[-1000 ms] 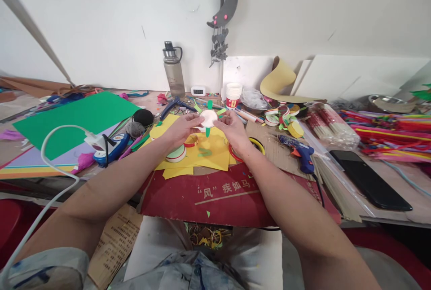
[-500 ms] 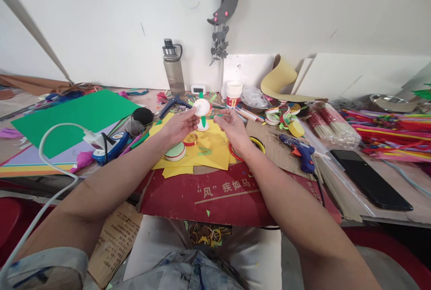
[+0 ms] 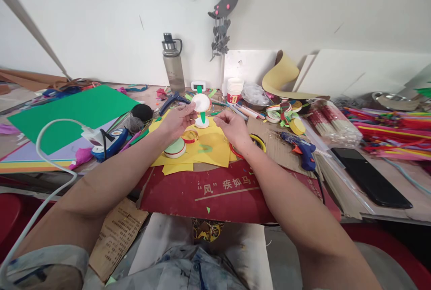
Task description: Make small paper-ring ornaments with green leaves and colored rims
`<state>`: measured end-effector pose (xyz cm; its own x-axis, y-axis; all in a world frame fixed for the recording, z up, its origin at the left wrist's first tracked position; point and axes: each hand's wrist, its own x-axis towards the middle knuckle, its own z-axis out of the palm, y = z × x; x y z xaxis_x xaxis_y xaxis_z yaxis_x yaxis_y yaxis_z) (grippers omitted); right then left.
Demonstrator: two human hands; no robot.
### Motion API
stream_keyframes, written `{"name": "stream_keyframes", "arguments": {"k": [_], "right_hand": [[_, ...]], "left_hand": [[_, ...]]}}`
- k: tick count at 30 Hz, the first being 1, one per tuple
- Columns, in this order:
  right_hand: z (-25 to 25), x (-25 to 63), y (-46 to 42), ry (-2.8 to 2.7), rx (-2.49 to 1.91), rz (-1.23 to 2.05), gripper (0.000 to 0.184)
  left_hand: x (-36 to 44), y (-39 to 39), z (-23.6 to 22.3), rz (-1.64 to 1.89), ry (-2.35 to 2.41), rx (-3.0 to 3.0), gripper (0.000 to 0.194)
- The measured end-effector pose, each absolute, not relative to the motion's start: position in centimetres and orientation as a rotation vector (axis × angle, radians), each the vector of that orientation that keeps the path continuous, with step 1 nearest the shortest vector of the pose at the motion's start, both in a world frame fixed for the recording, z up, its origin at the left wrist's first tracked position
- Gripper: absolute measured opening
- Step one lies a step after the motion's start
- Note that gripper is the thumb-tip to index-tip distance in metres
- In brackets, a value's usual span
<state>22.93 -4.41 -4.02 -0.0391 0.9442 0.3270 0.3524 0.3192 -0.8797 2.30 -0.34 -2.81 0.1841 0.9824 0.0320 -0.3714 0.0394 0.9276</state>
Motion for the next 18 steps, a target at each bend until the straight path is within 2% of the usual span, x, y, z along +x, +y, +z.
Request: {"name": "stream_keyframes", "arguments": {"k": [6, 10, 13, 18], "right_hand": [[-3.6, 22.9, -4.7, -1.656, -1.268, 0.613, 0.024], [-3.9, 23.3, -4.6, -1.685, -1.242, 0.489, 0.028], [-4.2, 23.6, -4.3, -1.694, -1.234, 0.508, 0.028], [-4.7, 23.5, -3.9, -1.731, -1.208, 0.554, 0.016]], "left_hand": [[2.0, 0.0, -3.0, 1.204, 0.771, 0.938, 0.043], [2.0, -0.2, -2.9, 1.195, 0.749, 0.923, 0.04], [2.0, -0.1, -2.9, 1.197, 0.773, 0.946, 0.038], [2.1, 0.0, -3.0, 1.234, 0.831, 0.982, 0.031]]}}
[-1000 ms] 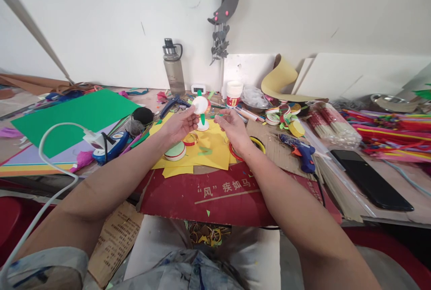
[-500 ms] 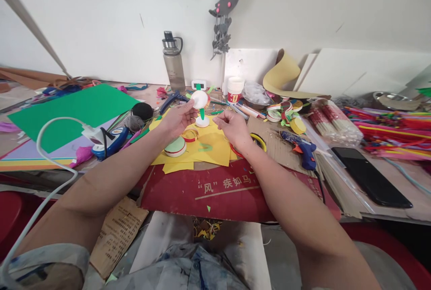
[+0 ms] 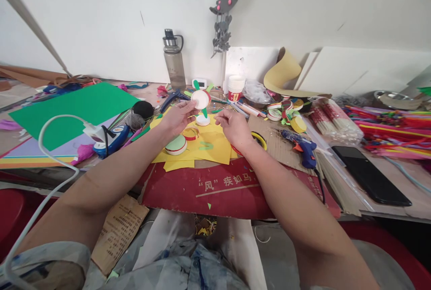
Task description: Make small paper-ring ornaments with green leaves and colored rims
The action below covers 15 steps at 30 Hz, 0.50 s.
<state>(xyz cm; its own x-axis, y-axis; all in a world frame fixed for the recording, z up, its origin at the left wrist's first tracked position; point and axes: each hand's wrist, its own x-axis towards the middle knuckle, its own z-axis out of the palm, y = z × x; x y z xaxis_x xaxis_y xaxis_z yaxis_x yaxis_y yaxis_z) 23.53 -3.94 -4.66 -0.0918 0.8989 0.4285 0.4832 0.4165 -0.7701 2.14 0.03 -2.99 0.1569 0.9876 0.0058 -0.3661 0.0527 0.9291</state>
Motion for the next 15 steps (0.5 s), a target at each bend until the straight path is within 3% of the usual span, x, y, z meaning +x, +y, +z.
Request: {"name": "stream_keyframes", "arguments": {"k": [5, 11, 15], "right_hand": [[-4.8, 23.4, -4.0, -1.658, -1.185, 0.617, 0.014], [-3.8, 23.7, -4.7, -1.674, -1.243, 0.551, 0.053], [-3.4, 23.6, -5.0, -1.789, -1.173, 0.502, 0.037]], "left_hand": [[2.2, 0.1, -3.2, 1.259, 0.841, 1.011, 0.029], [2.2, 0.3, -3.3, 1.267, 0.85, 1.027, 0.036], [2.3, 0.2, -3.1, 1.272, 0.838, 1.019, 0.039]]}}
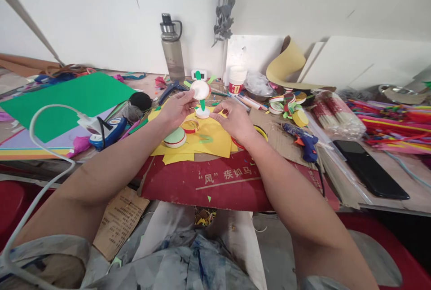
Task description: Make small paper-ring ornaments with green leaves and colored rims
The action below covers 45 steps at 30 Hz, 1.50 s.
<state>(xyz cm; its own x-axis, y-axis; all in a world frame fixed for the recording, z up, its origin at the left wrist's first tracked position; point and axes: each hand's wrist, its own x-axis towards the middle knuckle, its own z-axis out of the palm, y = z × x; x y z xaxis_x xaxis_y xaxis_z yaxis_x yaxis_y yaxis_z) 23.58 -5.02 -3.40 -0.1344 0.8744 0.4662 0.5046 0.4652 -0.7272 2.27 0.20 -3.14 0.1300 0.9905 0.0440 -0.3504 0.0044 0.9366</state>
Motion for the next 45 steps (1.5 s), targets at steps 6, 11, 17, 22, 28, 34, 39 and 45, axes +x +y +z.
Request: {"name": "stream_keyframes", "arguments": {"k": [6, 11, 17, 22, 28, 34, 39, 45], "right_hand": [[-4.3, 23.4, -4.5, -1.833, -1.166, 0.649, 0.015], [-4.5, 23.3, -4.3, -1.639, -1.175, 0.697, 0.027], [-3.8, 22.7, -5.0, -1.51, -1.08, 0.893, 0.041], [-4.2, 22.3, -4.9, -1.464, -1.048, 0.997, 0.042], [-4.1, 22.5, -4.7, -1.455, -1.063, 1.015, 0.04], [-3.4, 23.4, -5.0, -1.836, -1.257, 0.798, 0.017], [-4.3, 22.8, -5.3, -2.247, -1.322, 0.666, 0.02], [-4.7, 22.1, -5.7, -2.349, -1.394, 0.633, 0.015]], "left_hand": [[2.1, 0.3, -3.1, 1.3, 0.812, 1.027, 0.036], [2.3, 0.2, -3.1, 1.227, 0.75, 1.057, 0.036], [2.6, -0.3, -3.0, 1.194, 0.751, 1.133, 0.037], [2.8, -0.5, -3.3, 1.167, 0.753, 1.243, 0.036], [2.9, -0.6, -3.3, 1.15, 0.732, 1.275, 0.04], [2.2, 0.1, -3.1, 1.209, 0.88, 1.239, 0.044], [1.8, 0.4, -3.1, 1.18, 1.01, 1.345, 0.039], [2.0, 0.1, -2.9, 0.977, 1.134, 1.492, 0.03]]}}
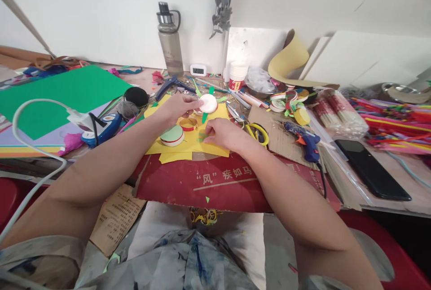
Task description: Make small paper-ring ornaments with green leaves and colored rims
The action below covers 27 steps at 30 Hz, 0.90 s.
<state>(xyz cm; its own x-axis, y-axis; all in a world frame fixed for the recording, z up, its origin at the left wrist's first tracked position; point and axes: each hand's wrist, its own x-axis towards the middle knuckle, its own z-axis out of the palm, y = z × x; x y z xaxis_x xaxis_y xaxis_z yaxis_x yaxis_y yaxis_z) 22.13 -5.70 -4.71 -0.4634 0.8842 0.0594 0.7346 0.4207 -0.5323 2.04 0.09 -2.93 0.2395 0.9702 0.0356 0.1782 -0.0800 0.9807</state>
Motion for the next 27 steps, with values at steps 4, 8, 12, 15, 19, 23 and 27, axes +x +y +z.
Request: {"name": "stream_keyframes", "arguments": {"k": [4, 8, 12, 15, 19, 23, 27], "right_hand": [[-3.7, 21.5, -6.4, -2.407, -1.527, 0.704, 0.007], [-2.9, 21.1, -7.0, -2.42, -1.569, 0.713, 0.006], [-2.9, 21.0, -7.3, -2.347, -1.562, 0.76, 0.011], [-2.8, 20.8, -7.6, -2.301, -1.592, 0.789, 0.018], [-2.5, 20.5, -7.9, -2.309, -1.633, 0.762, 0.013], [-2.4, 20.3, -7.9, -2.357, -1.624, 0.759, 0.01], [-2.5, 20.3, -7.8, -2.385, -1.614, 0.756, 0.012]], "left_hand": [[2.1, -0.6, -2.4, 0.877, 1.246, 1.577, 0.02], [2.0, -0.9, -2.1, 0.841, 1.372, 1.656, 0.023], [1.9, -0.8, -2.1, 0.853, 1.379, 1.836, 0.021], [1.9, -1.0, -2.0, 0.847, 1.362, 1.908, 0.02], [2.1, -1.3, -1.7, 0.785, 1.422, 1.993, 0.019], [2.5, -1.4, -1.5, 0.752, 1.445, 1.937, 0.021], [2.8, -1.2, -1.6, 0.805, 1.394, 1.753, 0.019]]}}
